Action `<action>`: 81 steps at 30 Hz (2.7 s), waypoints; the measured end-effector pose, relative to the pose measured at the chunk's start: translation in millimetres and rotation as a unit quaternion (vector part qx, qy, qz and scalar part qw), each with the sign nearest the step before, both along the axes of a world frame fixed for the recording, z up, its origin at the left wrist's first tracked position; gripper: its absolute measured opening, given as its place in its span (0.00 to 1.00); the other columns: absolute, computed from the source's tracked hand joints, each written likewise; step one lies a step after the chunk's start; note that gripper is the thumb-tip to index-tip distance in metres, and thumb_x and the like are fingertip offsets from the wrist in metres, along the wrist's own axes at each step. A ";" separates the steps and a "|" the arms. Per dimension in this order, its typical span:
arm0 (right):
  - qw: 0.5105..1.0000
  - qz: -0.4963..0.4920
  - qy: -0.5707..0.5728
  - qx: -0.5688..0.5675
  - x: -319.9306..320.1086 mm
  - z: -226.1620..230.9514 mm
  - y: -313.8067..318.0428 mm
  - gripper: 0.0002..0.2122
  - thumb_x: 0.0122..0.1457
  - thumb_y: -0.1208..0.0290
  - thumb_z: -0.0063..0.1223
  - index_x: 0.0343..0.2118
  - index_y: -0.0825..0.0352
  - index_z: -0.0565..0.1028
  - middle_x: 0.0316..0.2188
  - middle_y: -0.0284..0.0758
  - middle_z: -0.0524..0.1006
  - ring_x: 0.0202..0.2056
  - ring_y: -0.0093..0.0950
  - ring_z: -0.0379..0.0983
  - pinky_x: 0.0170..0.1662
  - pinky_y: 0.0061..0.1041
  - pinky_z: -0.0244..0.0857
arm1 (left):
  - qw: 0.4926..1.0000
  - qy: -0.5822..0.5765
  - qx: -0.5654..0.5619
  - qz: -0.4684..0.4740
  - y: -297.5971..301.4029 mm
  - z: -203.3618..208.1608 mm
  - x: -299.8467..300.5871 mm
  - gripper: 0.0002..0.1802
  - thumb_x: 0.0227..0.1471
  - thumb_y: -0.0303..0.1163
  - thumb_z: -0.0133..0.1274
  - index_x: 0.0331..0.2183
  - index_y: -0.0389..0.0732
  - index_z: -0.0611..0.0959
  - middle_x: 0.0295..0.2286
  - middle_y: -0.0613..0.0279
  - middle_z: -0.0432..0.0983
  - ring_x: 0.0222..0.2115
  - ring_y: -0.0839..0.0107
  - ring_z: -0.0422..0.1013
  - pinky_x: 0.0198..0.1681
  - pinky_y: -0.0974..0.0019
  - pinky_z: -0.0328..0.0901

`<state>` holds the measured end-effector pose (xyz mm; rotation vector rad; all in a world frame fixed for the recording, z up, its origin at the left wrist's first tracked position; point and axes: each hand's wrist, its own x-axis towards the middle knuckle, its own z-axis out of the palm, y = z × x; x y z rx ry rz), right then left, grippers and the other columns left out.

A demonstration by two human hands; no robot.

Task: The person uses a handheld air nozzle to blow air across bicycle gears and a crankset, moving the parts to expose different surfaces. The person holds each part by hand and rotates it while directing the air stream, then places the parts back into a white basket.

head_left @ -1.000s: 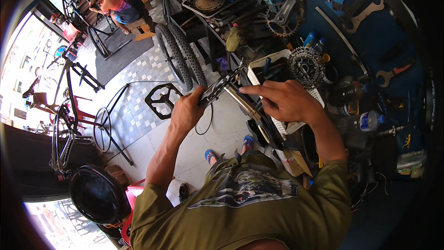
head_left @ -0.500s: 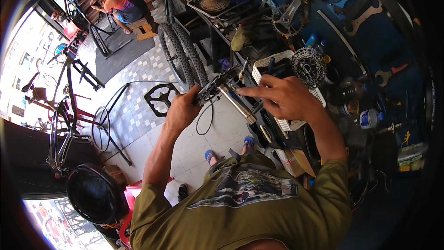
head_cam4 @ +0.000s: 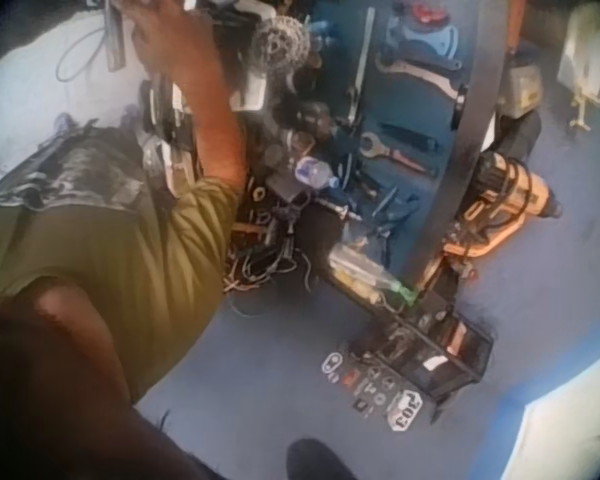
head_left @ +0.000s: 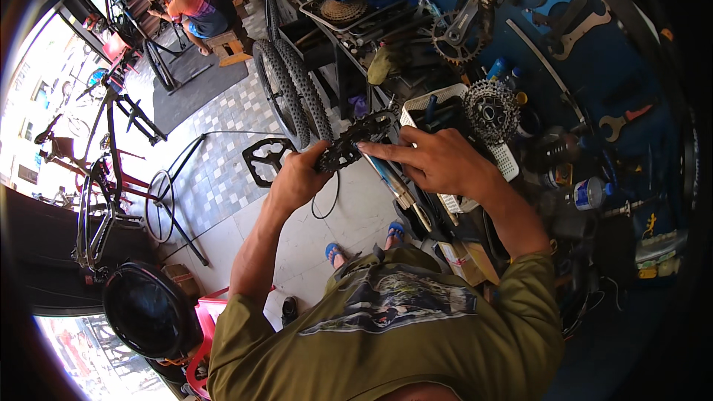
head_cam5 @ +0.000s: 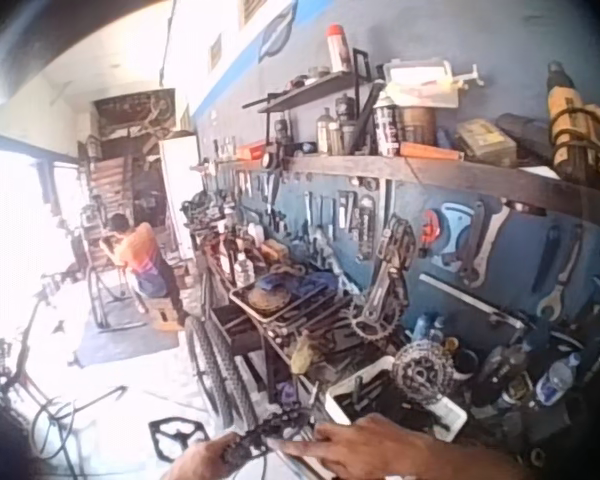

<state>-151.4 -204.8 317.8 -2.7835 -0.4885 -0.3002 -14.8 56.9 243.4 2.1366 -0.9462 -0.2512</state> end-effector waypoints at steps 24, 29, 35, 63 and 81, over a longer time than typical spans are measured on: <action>0.617 0.080 0.244 0.744 13.2 -110.2 61.9 0.32 0.68 0.74 0.47 0.73 0.49 0.53 0.32 0.35 0.75 0.14 0.20 0.63 0.19 0.21 0.58 | 0.965 0.007 -0.187 0.186 -54.2 -93.8 -42.7 0.23 0.62 0.26 0.49 0.56 0.36 0.63 0.28 0.36 0.77 0.29 0.35 0.75 0.31 0.41 0.66; 0.965 -0.167 -0.046 0.198 42.6 -78.1 38.6 0.30 0.61 0.72 0.55 0.67 0.65 0.63 0.19 0.43 0.78 0.24 0.41 0.80 0.28 0.39 0.72 | 0.965 0.020 -0.145 0.217 -58.5 -99.0 -41.7 0.18 0.64 0.26 0.46 0.54 0.37 0.64 0.31 0.29 0.77 0.33 0.27 0.73 0.34 0.35 0.64; 0.975 -0.193 0.015 -0.107 65.9 -83.7 62.1 0.38 0.57 0.71 0.57 0.70 0.70 0.56 0.24 0.42 0.81 0.24 0.39 0.81 0.25 0.35 0.74 | 0.963 0.035 -0.158 0.216 -68.7 -96.5 -40.3 0.18 0.64 0.26 0.45 0.53 0.37 0.64 0.34 0.26 0.77 0.35 0.24 0.72 0.38 0.33 0.64; 0.019 0.273 0.249 0.929 28.5 -147.0 76.8 0.25 0.69 0.70 0.37 0.69 0.62 0.57 0.33 0.36 0.73 0.12 0.19 0.61 0.14 0.20 0.53 | 0.962 -0.061 -0.169 0.208 -63.5 -144.5 -30.5 0.23 0.62 0.21 0.46 0.57 0.34 0.63 0.36 0.28 0.77 0.37 0.30 0.75 0.38 0.39 0.68; 0.980 -0.198 -0.007 -0.036 51.9 -126.0 68.0 0.45 0.59 0.69 0.55 0.75 0.55 0.40 0.29 0.48 0.78 0.21 0.44 0.79 0.26 0.39 0.76 | 0.955 0.003 -0.213 0.204 -58.2 -109.4 -40.4 0.18 0.62 0.20 0.46 0.52 0.36 0.64 0.33 0.35 0.76 0.31 0.38 0.75 0.33 0.46 0.67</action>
